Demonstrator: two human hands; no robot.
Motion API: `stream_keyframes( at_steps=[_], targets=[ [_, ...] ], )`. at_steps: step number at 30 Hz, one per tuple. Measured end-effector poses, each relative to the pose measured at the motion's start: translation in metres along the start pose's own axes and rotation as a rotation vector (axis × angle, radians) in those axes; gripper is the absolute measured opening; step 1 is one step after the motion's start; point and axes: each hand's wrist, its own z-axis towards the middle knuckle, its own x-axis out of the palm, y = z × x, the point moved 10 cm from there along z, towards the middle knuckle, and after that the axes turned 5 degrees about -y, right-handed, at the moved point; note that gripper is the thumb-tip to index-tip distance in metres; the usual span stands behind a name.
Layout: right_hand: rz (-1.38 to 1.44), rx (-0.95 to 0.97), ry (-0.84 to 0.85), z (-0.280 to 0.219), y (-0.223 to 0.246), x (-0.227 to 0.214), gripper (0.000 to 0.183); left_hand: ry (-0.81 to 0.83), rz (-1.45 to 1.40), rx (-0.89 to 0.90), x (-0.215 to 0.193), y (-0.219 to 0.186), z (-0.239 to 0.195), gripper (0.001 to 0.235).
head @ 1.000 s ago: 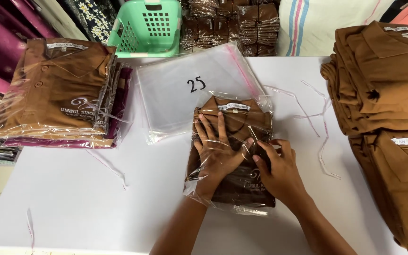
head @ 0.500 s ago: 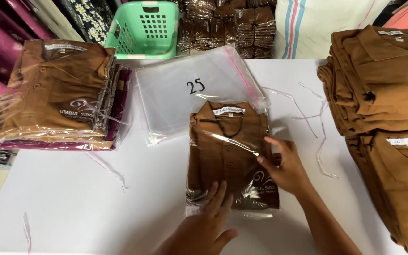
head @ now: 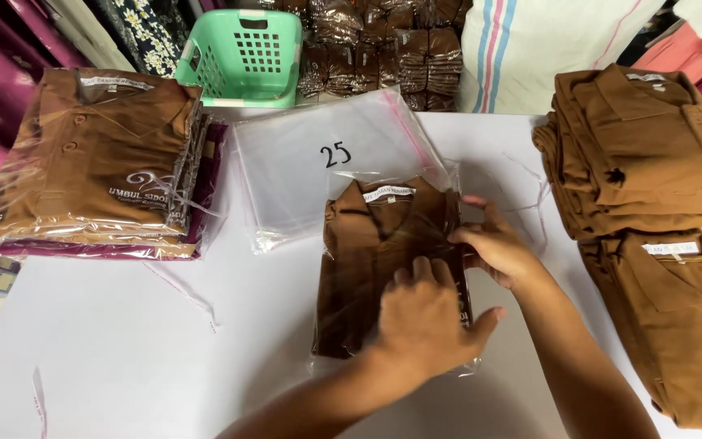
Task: Folding brown shirts and inserting them into clear plastic bags for packaging.
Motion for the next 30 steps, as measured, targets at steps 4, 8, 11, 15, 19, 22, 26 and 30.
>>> stream_keyframes(
  at_steps=[4,8,11,15,19,22,26,30],
  targets=[
    [0.024,-0.032,-0.052,-0.026,0.044,0.002,0.079,0.098,0.155,-0.109,0.033,-0.007,0.008,0.089],
    [0.014,-0.154,0.11,-0.033,0.074,0.016,0.074,-0.074,0.128,-0.053,-0.006,0.004,0.015,0.056],
    [0.145,-0.318,0.242,-0.034,0.093,0.023,0.065,-0.112,-0.142,-0.013,-0.05,0.024,0.026,0.048],
    [0.328,-0.325,0.032,-0.004,0.061,-0.004,0.053,-0.062,-0.731,-0.053,-0.111,0.061,0.04,0.042],
    [0.334,-0.189,-0.129,0.024,-0.014,-0.012,0.054,0.222,-1.212,-0.372,-0.086,0.103,0.027,0.045],
    [0.662,0.122,0.423,0.005,-0.044,0.045,0.064,0.119,-1.282,-0.236,-0.071,0.13,0.019,0.047],
    [0.749,-0.043,0.44,0.019,-0.05,0.032,0.023,0.111,-1.371,-0.384,-0.028,0.179,-0.015,0.053],
    [0.652,-0.067,0.205,-0.007,-0.019,0.021,0.047,0.099,-1.443,-0.767,0.035,0.237,-0.06,0.057]
  ],
)
